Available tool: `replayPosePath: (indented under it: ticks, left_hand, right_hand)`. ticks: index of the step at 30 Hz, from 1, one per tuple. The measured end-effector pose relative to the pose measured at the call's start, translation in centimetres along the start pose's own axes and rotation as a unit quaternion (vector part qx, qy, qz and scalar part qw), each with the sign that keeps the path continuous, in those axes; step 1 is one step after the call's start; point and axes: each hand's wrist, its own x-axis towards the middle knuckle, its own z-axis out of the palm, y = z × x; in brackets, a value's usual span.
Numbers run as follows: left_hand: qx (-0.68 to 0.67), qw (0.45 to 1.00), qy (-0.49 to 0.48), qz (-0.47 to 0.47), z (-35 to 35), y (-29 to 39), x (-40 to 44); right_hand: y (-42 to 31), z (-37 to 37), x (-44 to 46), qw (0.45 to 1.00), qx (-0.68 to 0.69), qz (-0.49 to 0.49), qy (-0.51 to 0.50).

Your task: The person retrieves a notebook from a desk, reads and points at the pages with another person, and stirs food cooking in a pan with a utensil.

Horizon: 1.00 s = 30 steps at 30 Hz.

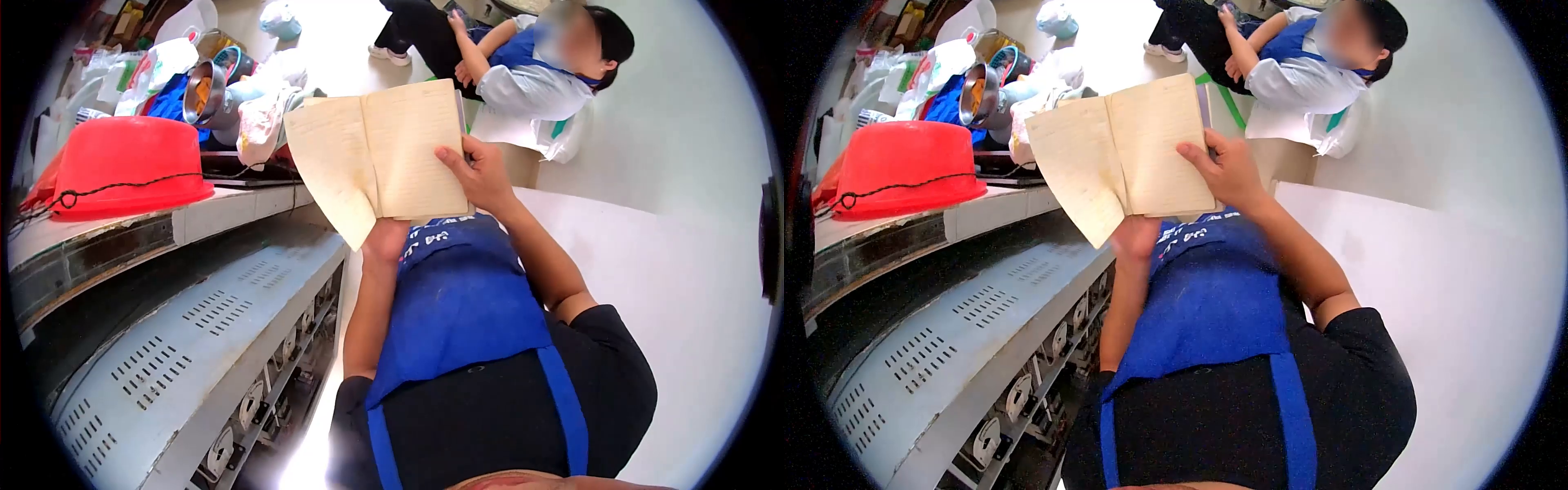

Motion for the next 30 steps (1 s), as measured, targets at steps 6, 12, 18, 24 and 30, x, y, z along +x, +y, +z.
replayPosePath:
  ticks: [6,12,18,24,30]
  left_hand:
    - [-0.038,0.999,-0.013,-0.027,0.2,0.0,0.9]
    - [0.201,0.974,0.080,0.061,0.5,-1.0,1.1]
    - [0.400,0.908,0.041,0.121,1.2,-1.5,1.3]
    - [0.328,0.941,0.038,0.070,0.8,-1.3,1.4]
    - [0.333,0.940,0.035,0.062,-0.2,-1.0,1.5]
  right_hand:
    - [-0.8,-0.1,0.5,1.000,0.017,0.011,-0.011]
    - [0.3,0.0,0.4,0.999,0.021,0.027,0.012]
    - [1.1,0.1,0.0,0.997,0.054,0.043,0.031]
    - [1.4,0.0,-0.5,0.996,0.056,0.051,0.038]
    - [1.0,0.0,-0.9,0.996,0.062,0.059,0.034]
